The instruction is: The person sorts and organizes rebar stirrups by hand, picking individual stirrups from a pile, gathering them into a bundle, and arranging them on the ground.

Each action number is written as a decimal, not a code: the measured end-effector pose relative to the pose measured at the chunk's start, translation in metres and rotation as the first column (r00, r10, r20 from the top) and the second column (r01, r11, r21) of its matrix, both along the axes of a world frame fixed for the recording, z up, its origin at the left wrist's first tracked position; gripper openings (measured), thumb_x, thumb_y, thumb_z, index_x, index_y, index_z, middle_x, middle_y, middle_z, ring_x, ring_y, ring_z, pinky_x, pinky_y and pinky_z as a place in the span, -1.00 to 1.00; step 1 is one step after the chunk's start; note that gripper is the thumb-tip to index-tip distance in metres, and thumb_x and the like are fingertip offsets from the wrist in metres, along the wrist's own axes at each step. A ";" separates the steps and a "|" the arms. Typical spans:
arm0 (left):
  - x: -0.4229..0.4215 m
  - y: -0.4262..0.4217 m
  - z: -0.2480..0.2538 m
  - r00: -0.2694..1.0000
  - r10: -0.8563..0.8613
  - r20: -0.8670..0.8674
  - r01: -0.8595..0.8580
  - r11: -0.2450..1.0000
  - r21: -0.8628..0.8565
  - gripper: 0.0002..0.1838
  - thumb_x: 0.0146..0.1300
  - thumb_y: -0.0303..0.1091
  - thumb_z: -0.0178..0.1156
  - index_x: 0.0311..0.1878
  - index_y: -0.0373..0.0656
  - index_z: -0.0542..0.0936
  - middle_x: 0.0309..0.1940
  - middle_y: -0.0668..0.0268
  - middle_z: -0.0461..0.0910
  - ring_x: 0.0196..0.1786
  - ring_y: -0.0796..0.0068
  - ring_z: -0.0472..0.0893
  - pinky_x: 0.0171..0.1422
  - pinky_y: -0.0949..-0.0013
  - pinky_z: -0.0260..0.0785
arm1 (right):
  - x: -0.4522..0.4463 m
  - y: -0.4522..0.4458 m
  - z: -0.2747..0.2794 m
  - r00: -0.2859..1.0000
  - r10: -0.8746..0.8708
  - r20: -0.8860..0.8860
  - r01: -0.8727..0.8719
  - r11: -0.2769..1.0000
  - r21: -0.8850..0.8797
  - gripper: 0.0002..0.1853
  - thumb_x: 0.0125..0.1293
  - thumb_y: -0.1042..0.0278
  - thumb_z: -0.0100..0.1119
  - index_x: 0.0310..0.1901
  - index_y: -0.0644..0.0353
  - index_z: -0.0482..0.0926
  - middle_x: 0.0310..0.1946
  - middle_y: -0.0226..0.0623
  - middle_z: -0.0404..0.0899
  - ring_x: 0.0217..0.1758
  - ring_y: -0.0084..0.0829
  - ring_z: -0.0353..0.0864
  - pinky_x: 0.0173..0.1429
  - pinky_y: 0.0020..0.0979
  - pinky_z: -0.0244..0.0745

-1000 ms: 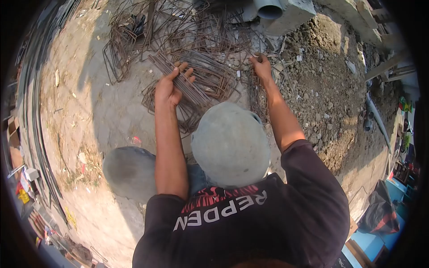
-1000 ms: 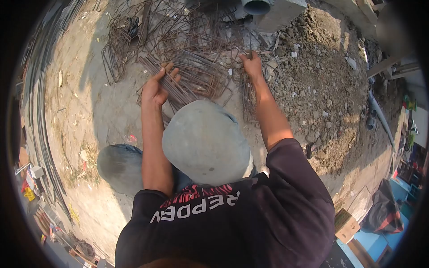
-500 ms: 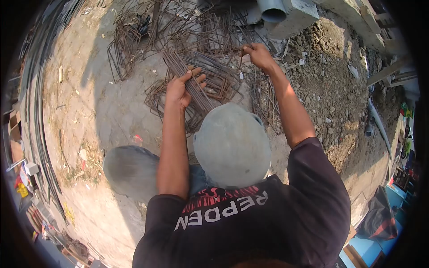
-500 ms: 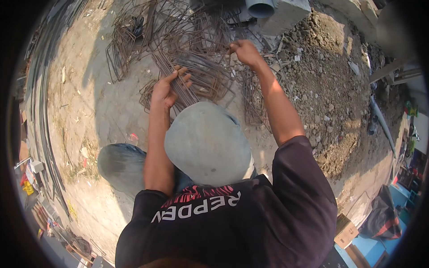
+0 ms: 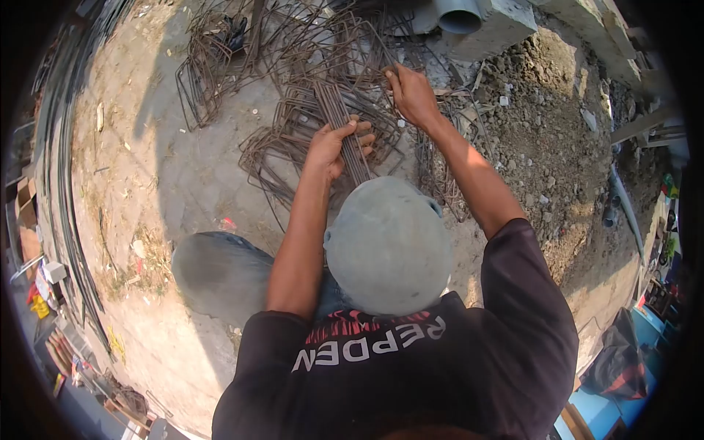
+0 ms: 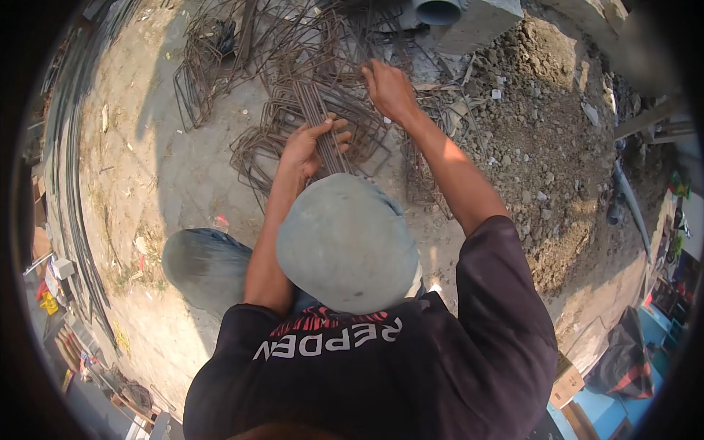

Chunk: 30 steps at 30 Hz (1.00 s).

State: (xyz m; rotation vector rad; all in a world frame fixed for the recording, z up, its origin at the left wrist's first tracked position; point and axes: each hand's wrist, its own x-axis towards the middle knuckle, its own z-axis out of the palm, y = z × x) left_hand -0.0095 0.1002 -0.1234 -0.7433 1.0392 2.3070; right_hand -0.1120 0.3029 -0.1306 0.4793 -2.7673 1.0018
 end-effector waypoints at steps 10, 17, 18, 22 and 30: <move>-0.002 -0.029 0.011 0.993 0.119 -0.016 -0.118 0.990 0.075 -0.74 0.50 -0.44 0.12 0.18 -0.26 0.48 0.08 -0.01 0.65 -0.03 0.07 0.72 -0.03 0.00 0.70 | -0.045 0.050 0.051 0.963 -0.171 -0.210 0.201 0.971 0.130 -0.66 0.51 0.05 0.15 0.03 0.17 0.61 -0.31 -0.05 0.70 -0.25 0.11 0.69 -0.17 0.01 0.55; -0.006 -0.052 0.055 0.978 0.152 -0.142 -0.153 0.988 0.003 -0.69 0.49 -0.41 0.15 0.22 -0.28 0.47 0.18 -0.05 0.60 0.07 0.04 0.71 0.02 0.01 0.70 | 0.029 0.059 0.154 0.990 -0.136 0.032 0.138 0.988 -0.063 -0.81 0.46 0.29 0.28 -0.08 0.24 0.65 -0.39 -0.20 0.68 -0.38 -0.31 0.67 -0.29 -0.34 0.48; -0.007 -0.057 0.055 0.976 0.141 -0.163 -0.142 0.990 0.010 -0.67 0.48 -0.41 0.16 0.23 -0.28 0.47 0.19 -0.05 0.59 0.08 0.04 0.70 0.02 0.00 0.70 | 0.035 0.058 0.157 0.997 -0.078 0.015 0.079 0.993 -0.084 -0.83 0.44 0.32 0.28 -0.10 0.23 0.66 -0.37 -0.23 0.67 -0.36 -0.29 0.67 -0.27 -0.34 0.49; -0.007 -0.071 0.060 0.968 0.105 -0.227 -0.102 0.994 0.026 -0.62 0.47 -0.39 0.19 0.28 -0.30 0.45 0.19 -0.06 0.59 0.10 0.04 0.70 0.02 0.01 0.70 | 0.040 0.045 0.182 0.922 0.225 -0.316 -0.134 0.949 0.284 -0.90 0.34 0.44 0.31 -0.13 0.16 0.68 -0.29 -0.35 0.64 -0.29 -0.23 0.65 -0.22 -0.28 0.53; -0.003 -0.074 0.069 0.964 0.091 -0.250 -0.087 0.996 0.026 -0.65 0.44 -0.41 0.21 0.22 -0.32 0.48 0.08 -0.06 0.65 0.01 0.04 0.74 -0.05 0.04 0.71 | 0.035 -0.003 0.175 0.930 0.364 -0.040 -0.337 0.893 0.300 -0.82 0.36 0.49 0.14 -0.06 0.16 0.66 -0.20 -0.26 0.68 -0.18 -0.12 0.70 -0.13 -0.17 0.57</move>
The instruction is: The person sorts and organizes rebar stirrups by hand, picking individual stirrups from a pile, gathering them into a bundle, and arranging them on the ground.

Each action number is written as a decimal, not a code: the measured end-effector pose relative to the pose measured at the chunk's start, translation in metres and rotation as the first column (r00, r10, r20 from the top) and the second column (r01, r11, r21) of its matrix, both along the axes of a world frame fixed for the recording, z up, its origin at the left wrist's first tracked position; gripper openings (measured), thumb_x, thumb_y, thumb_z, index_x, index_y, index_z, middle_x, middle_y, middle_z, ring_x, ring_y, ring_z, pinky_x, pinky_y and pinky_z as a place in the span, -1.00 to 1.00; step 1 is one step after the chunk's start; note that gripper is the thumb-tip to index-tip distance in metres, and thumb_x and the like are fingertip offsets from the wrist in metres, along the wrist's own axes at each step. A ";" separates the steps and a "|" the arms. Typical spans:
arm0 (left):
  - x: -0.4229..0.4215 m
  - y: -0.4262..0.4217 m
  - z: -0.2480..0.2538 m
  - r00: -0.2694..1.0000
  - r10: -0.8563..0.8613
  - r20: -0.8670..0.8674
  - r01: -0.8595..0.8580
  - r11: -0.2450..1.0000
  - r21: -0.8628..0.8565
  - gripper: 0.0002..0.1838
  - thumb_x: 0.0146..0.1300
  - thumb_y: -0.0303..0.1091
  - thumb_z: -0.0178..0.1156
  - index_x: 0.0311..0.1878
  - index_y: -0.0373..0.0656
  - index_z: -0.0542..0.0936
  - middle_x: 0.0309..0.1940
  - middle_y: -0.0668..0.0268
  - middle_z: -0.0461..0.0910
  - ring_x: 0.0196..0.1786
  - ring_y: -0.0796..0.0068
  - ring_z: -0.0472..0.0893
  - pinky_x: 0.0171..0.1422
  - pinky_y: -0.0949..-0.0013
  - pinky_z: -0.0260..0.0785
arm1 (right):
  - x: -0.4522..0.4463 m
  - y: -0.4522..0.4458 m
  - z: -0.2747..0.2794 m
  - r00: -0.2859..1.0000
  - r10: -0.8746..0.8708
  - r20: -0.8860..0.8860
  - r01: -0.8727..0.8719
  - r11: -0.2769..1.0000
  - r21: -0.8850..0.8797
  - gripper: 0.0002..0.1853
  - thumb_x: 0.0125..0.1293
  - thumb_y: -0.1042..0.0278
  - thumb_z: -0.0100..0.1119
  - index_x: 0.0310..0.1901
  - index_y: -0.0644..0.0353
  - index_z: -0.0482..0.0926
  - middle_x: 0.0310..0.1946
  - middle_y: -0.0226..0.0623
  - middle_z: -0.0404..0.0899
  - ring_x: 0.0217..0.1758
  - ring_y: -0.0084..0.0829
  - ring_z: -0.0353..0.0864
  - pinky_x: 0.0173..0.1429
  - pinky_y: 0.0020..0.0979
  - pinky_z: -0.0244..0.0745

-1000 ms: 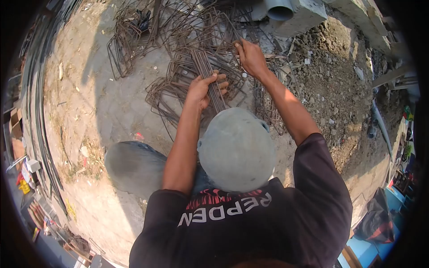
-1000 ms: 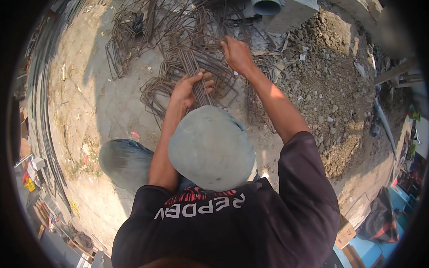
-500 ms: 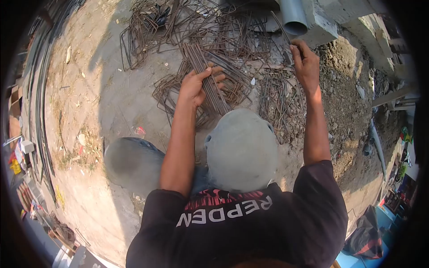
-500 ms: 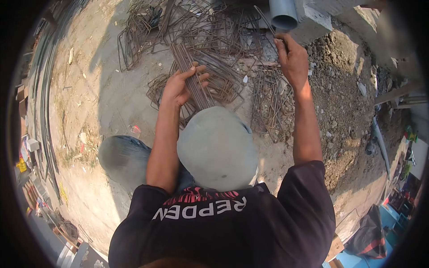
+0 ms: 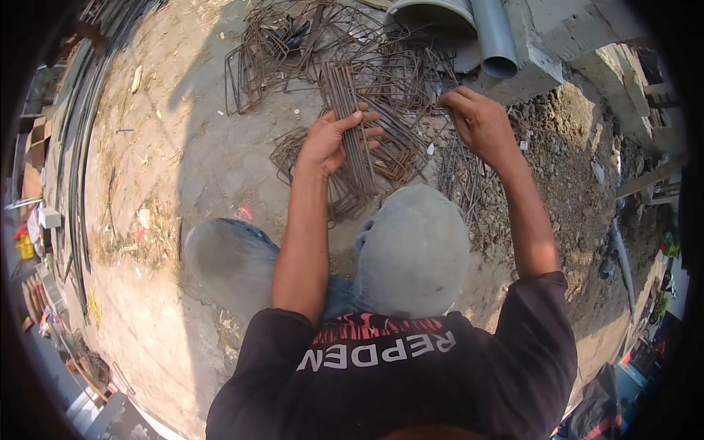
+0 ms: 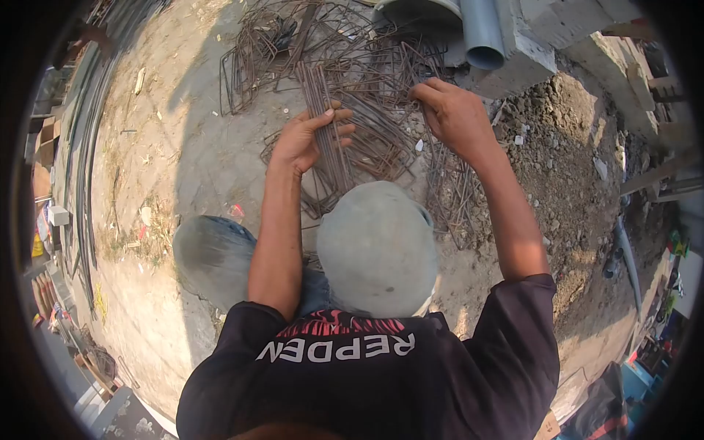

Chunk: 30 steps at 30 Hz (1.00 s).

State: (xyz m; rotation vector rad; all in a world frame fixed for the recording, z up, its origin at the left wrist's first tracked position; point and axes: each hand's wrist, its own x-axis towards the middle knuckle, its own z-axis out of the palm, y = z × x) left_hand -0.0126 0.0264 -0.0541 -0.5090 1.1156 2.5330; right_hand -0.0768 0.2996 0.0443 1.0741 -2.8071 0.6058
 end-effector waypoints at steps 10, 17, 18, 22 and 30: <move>0.002 -0.002 -0.008 0.997 0.052 0.051 -0.051 0.999 -0.012 -0.61 0.47 -0.39 0.18 0.29 -0.31 0.44 0.17 -0.02 0.61 0.11 0.04 0.69 0.08 0.00 0.67 | 0.025 -0.040 -0.081 0.688 0.169 0.706 0.532 0.545 -0.649 -0.73 0.43 0.51 0.21 0.13 0.30 0.55 -0.16 -0.30 0.65 -0.20 -0.53 0.69 -0.19 -0.45 0.70; -0.004 -0.017 -0.030 0.992 0.110 0.058 -0.114 0.992 0.061 -0.61 0.50 -0.37 0.14 0.31 -0.30 0.41 0.16 0.04 0.62 0.11 0.11 0.69 0.11 -0.01 0.68 | 0.008 -0.025 -0.057 0.691 0.139 0.709 0.642 0.332 -0.691 -0.60 0.40 0.56 0.23 0.25 0.32 0.47 -0.16 -0.28 0.62 -0.24 -0.50 0.70 -0.26 -0.44 0.75; -0.003 -0.017 -0.025 0.991 0.119 0.057 -0.122 0.991 0.051 -0.62 0.51 -0.38 0.13 0.30 -0.28 0.41 0.16 0.04 0.61 0.12 0.09 0.68 0.12 -0.03 0.68 | 0.001 -0.019 -0.058 0.698 0.160 0.698 0.631 0.325 -0.705 -0.58 0.40 0.55 0.26 0.26 0.34 0.47 -0.14 -0.26 0.64 -0.25 -0.48 0.71 -0.26 -0.43 0.77; -0.007 -0.018 -0.027 0.989 0.138 0.059 -0.140 0.990 0.032 -0.64 0.52 -0.38 0.12 0.30 -0.25 0.41 0.18 0.04 0.60 0.13 0.05 0.67 0.13 -0.05 0.67 | -0.014 -0.006 -0.052 0.699 0.192 0.689 0.620 0.317 -0.718 -0.58 0.40 0.52 0.27 0.26 0.34 0.49 -0.13 -0.21 0.69 -0.26 -0.49 0.72 -0.27 -0.44 0.76; -0.005 -0.014 -0.024 0.988 0.135 0.075 -0.137 0.990 0.021 -0.64 0.52 -0.38 0.11 0.30 -0.24 0.41 0.20 0.04 0.59 0.15 0.07 0.66 0.12 -0.03 0.66 | -0.011 -0.014 -0.051 0.608 0.195 0.769 0.674 0.384 -0.631 -0.55 0.40 0.51 0.28 0.29 0.34 0.49 -0.16 -0.23 0.71 -0.25 -0.52 0.71 -0.28 -0.49 0.69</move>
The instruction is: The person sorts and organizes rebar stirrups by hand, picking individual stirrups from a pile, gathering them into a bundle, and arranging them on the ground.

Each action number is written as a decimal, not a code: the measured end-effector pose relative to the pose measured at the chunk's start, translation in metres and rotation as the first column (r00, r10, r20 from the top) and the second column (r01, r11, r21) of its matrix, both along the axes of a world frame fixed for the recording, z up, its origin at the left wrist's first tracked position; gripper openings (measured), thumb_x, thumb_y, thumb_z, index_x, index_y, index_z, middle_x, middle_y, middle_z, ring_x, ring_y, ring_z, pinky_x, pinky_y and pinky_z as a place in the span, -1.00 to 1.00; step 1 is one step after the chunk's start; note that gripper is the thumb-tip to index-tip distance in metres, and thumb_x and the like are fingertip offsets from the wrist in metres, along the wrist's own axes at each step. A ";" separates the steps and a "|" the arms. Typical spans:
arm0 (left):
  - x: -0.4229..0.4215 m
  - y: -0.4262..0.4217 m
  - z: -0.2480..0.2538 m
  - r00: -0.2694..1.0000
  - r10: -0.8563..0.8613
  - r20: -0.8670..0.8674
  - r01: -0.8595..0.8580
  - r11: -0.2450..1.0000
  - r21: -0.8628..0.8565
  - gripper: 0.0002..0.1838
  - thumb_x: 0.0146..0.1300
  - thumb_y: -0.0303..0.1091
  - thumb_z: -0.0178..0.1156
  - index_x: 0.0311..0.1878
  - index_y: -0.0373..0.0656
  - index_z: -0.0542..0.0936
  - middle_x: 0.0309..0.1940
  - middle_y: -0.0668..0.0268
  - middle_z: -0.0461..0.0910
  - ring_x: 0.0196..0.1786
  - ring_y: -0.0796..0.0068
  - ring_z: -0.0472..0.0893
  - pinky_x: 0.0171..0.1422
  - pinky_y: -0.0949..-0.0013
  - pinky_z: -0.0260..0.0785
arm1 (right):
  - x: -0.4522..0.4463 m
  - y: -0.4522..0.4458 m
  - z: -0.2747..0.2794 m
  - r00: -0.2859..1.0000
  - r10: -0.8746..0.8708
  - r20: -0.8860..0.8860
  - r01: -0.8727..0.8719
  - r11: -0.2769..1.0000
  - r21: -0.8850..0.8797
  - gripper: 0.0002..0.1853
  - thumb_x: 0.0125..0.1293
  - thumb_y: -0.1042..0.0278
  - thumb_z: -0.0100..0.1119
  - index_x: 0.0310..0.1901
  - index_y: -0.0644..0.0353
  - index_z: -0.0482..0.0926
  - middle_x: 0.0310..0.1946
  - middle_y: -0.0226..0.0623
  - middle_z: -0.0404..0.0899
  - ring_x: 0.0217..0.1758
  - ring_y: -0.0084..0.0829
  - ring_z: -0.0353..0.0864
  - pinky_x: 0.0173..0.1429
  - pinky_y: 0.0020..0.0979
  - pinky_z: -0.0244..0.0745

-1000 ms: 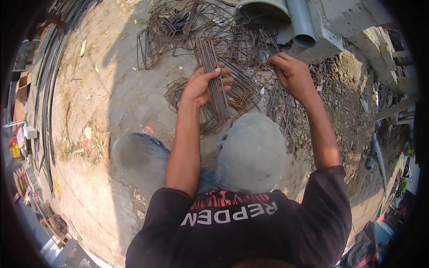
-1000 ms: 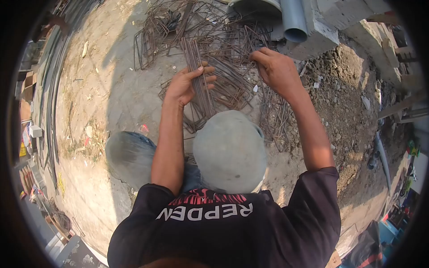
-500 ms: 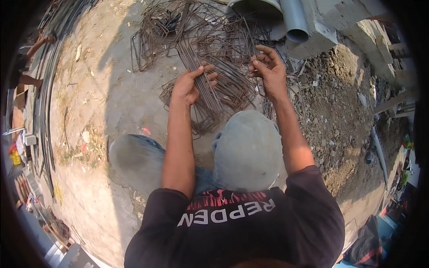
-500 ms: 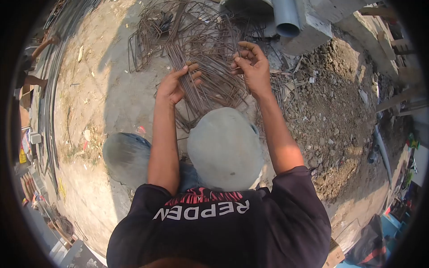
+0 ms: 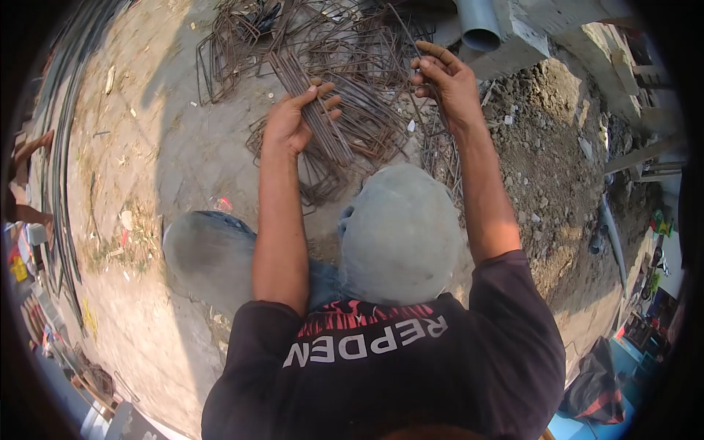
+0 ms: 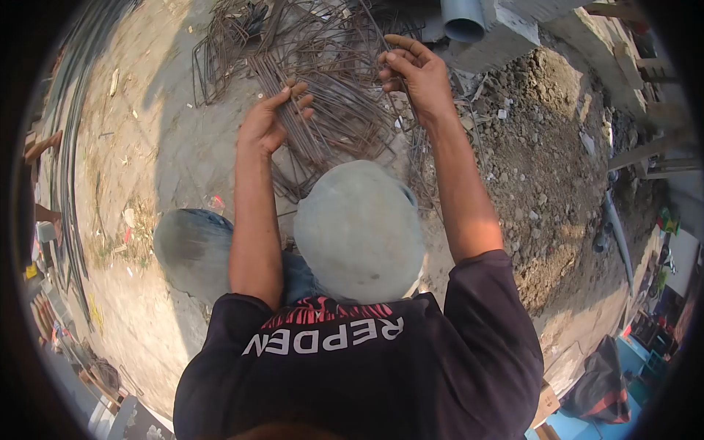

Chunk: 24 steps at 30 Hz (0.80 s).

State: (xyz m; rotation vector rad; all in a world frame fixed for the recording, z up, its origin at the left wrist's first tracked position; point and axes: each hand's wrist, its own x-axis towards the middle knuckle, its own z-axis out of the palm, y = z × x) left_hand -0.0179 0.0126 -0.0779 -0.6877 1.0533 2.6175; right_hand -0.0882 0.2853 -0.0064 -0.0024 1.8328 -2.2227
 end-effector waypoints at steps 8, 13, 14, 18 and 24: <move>0.000 -0.007 -0.003 1.000 0.000 -0.014 0.000 1.000 0.026 -0.62 0.51 -0.38 0.13 0.31 -0.25 0.40 0.20 0.03 0.59 0.15 0.08 0.67 0.13 -0.04 0.66 | 0.002 0.010 -0.006 0.890 0.312 -0.332 0.090 0.594 0.799 -0.68 0.29 0.50 0.28 0.07 0.05 0.73 -0.12 -0.23 0.71 0.02 -0.27 0.67 0.18 -0.15 0.53; -0.001 -0.012 -0.004 0.996 0.081 -0.023 -0.079 0.995 0.057 -0.74 0.52 -0.44 0.08 0.19 -0.30 0.45 0.09 -0.04 0.63 -0.01 0.04 0.73 -0.06 0.00 0.73 | 0.002 0.005 0.010 0.509 0.683 -0.524 0.565 0.195 0.802 -0.78 0.18 0.55 0.24 -0.16 0.05 0.71 0.03 -0.34 0.62 0.27 -0.25 0.50 0.38 -0.11 0.35; -0.001 -0.012 -0.004 0.997 0.077 -0.022 -0.076 0.996 0.054 -0.74 0.52 -0.44 0.08 0.19 -0.30 0.45 0.09 -0.05 0.63 -0.01 0.04 0.73 -0.05 -0.01 0.73 | -0.001 0.003 0.006 0.462 0.706 -0.537 0.603 0.194 0.774 -0.81 0.16 0.56 0.23 -0.21 0.06 0.70 0.06 -0.38 0.60 0.31 -0.26 0.46 0.41 -0.11 0.31; 0.000 -0.011 -0.001 0.998 0.059 -0.017 -0.059 0.998 0.019 -0.74 0.52 -0.45 0.08 0.19 -0.30 0.45 0.11 -0.06 0.63 0.02 0.03 0.72 -0.04 -0.03 0.73 | -0.009 -0.004 -0.013 0.391 0.788 -0.475 0.507 0.246 0.826 -0.88 0.22 0.52 0.20 -0.23 0.11 0.68 -0.03 -0.32 0.63 0.05 -0.22 0.62 0.15 -0.16 0.51; 0.001 -0.005 -0.001 0.999 0.029 -0.020 -0.029 1.000 0.009 -0.67 0.51 -0.40 0.11 0.26 -0.28 0.41 0.19 -0.05 0.57 0.16 0.00 0.66 0.16 -0.05 0.65 | -0.008 -0.016 -0.039 0.747 0.476 -0.464 0.025 0.677 0.736 -0.82 0.27 0.47 0.19 -0.09 0.24 0.61 -0.33 -0.17 0.65 -0.37 -0.28 0.62 -0.22 -0.27 0.54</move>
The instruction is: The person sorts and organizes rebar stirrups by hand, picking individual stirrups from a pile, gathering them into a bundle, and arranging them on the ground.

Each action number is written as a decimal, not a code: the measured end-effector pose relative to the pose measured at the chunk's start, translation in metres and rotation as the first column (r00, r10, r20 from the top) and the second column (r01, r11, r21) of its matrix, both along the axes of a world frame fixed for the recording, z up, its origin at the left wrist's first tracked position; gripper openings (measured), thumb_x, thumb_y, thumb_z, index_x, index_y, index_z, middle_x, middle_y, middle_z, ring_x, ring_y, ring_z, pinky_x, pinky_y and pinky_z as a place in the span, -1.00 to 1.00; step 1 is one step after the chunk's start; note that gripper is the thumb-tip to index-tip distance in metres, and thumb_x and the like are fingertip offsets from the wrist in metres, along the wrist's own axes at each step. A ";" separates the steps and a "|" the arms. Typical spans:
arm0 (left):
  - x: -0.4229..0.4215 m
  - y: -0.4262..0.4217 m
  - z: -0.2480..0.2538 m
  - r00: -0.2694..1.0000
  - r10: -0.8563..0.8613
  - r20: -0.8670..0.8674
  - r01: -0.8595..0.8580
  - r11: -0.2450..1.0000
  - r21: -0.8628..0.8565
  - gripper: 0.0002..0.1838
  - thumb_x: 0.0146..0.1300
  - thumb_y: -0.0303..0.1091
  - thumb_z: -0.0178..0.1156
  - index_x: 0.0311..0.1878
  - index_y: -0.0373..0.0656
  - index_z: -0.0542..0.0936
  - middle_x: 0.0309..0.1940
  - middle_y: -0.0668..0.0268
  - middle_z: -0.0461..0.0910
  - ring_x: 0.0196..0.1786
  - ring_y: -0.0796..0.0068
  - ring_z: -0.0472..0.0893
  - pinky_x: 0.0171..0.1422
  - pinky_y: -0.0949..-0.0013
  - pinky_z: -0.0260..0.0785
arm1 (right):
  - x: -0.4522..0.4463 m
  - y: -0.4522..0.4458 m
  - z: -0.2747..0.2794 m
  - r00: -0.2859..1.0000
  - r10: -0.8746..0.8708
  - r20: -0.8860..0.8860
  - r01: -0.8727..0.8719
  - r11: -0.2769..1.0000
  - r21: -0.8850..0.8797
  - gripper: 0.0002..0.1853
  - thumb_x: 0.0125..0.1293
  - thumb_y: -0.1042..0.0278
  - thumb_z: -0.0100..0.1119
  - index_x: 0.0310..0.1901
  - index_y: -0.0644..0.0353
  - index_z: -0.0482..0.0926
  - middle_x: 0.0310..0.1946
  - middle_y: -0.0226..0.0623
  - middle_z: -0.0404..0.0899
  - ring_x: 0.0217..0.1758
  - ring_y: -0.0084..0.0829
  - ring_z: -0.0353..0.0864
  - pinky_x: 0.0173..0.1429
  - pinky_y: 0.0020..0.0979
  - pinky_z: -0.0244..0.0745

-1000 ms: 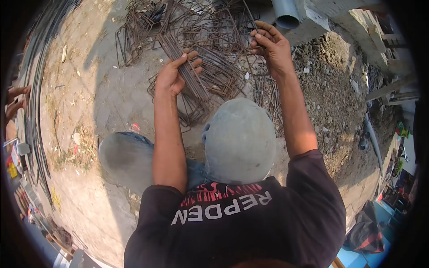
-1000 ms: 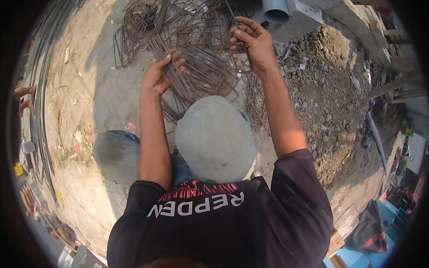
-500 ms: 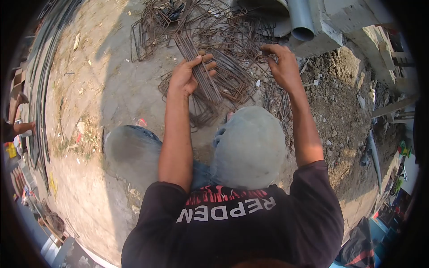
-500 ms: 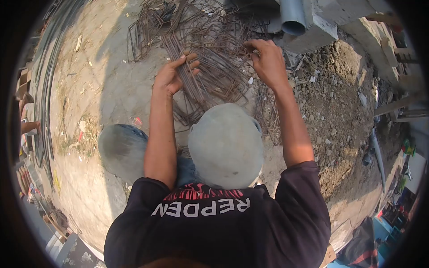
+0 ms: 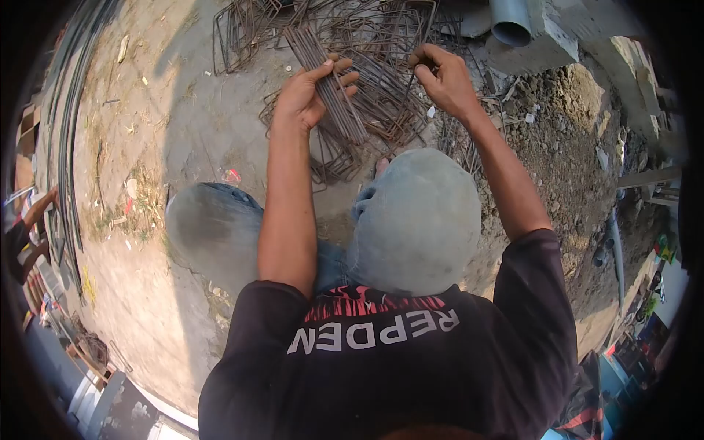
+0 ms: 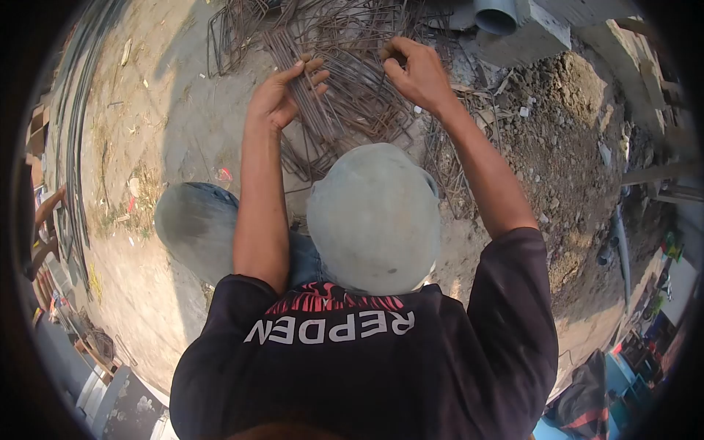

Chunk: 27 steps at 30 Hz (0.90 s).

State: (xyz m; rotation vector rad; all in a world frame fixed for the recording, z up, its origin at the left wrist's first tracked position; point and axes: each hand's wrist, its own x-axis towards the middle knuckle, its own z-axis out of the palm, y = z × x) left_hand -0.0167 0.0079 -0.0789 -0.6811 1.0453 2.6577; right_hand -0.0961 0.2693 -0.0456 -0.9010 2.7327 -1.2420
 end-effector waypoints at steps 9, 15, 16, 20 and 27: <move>-0.003 0.005 -0.014 0.996 -0.081 0.031 0.080 0.996 0.030 -0.61 0.50 -0.24 0.19 0.25 -0.25 0.47 0.16 0.02 0.61 0.11 0.07 0.67 0.17 0.02 0.61 | 0.063 -0.064 -0.003 0.994 -0.089 -0.055 0.087 0.995 -0.040 -0.73 0.28 0.48 0.20 0.01 0.19 0.51 -0.17 -0.10 0.60 -0.17 0.05 0.64 -0.11 -0.07 0.56; -0.004 0.008 -0.016 0.995 -0.011 0.101 0.018 0.998 -0.063 -0.68 0.49 -0.34 0.19 0.21 -0.25 0.53 0.03 0.11 0.69 0.01 0.17 0.70 0.08 0.16 0.61 | 0.072 -0.074 -0.010 0.997 0.061 -0.050 -0.064 0.996 -0.060 -0.70 0.28 0.42 0.24 0.04 0.16 0.52 -0.08 -0.13 0.62 -0.09 0.00 0.67 -0.04 -0.06 0.59; -0.003 0.006 -0.016 0.993 -0.026 0.115 0.030 0.999 -0.034 -0.70 0.48 -0.35 0.20 0.19 -0.25 0.54 0.03 0.12 0.69 0.02 0.17 0.70 0.09 0.14 0.62 | 0.073 -0.070 -0.010 0.996 0.072 -0.052 -0.075 0.995 -0.065 -0.69 0.29 0.40 0.22 0.06 0.18 0.52 -0.05 -0.13 0.62 -0.08 0.00 0.68 -0.03 -0.05 0.59; 0.000 -0.002 -0.022 0.992 -0.017 0.126 0.019 1.000 -0.013 -0.69 0.48 -0.38 0.20 0.20 -0.26 0.52 0.04 0.16 0.67 0.03 0.17 0.69 0.09 0.04 0.64 | 0.077 -0.038 -0.007 0.980 -0.141 0.141 0.160 0.978 -0.136 -0.70 0.31 0.31 0.21 0.05 0.19 0.58 -0.06 -0.12 0.63 -0.05 -0.09 0.68 0.00 -0.08 0.58; -0.001 -0.014 -0.026 0.989 0.078 0.129 -0.081 0.997 0.015 -0.66 0.51 -0.40 0.13 0.28 -0.26 0.44 0.21 0.04 0.59 0.24 0.03 0.61 0.27 -0.09 0.58 | 0.088 0.172 -0.135 0.633 -0.735 -0.243 0.746 0.496 0.444 -0.71 0.37 0.24 0.20 0.02 0.21 0.65 -0.05 0.01 0.63 -0.02 0.05 0.63 0.13 -0.05 0.52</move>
